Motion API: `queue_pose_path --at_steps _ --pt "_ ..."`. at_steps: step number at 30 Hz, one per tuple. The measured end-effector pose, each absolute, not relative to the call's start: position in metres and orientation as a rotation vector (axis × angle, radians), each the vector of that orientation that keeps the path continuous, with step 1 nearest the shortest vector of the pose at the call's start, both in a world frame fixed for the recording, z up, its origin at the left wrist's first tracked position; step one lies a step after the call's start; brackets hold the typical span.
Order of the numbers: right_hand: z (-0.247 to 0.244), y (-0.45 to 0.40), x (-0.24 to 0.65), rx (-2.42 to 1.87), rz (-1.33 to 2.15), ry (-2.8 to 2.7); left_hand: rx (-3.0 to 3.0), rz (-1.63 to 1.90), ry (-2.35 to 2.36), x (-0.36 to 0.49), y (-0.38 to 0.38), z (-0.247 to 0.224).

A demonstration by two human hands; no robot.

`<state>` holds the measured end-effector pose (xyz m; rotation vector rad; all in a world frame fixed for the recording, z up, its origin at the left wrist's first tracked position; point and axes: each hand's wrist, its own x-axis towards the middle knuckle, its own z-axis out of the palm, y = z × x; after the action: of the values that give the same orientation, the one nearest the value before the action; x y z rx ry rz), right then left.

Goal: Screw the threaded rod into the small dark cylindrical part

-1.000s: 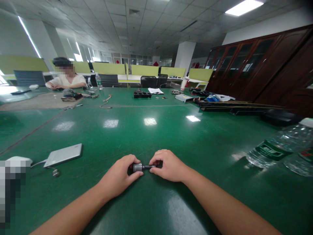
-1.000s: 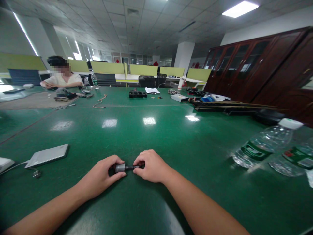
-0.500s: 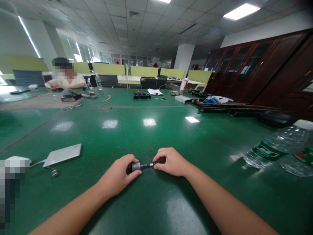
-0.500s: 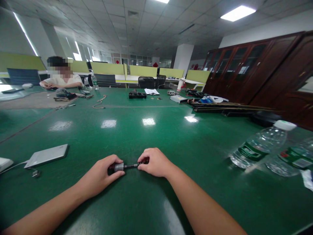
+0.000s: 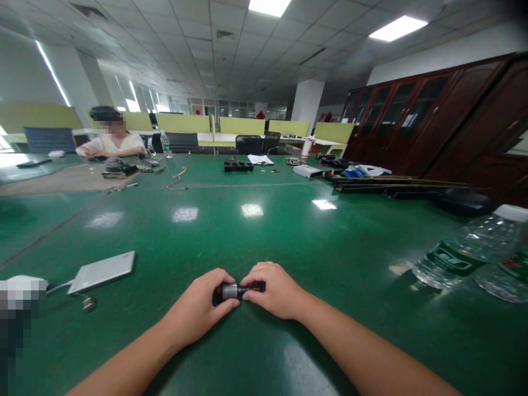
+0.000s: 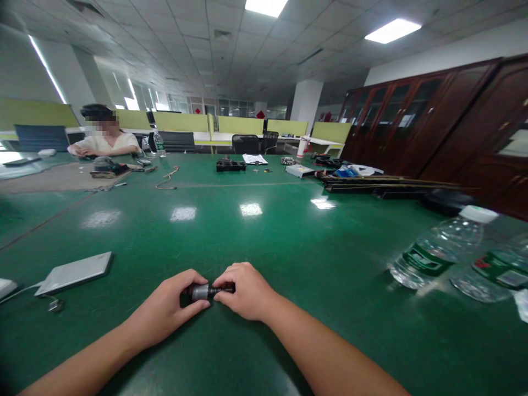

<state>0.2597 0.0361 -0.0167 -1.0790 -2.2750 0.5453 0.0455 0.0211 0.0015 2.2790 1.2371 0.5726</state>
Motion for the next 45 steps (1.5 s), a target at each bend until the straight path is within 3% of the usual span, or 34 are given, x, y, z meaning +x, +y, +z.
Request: queue_pose_path --at_steps 45 --pt "-0.022 0.044 0.258 -1.096 0.526 -2.248 2.295 0.538 1.257 0.05 0.023 0.009"
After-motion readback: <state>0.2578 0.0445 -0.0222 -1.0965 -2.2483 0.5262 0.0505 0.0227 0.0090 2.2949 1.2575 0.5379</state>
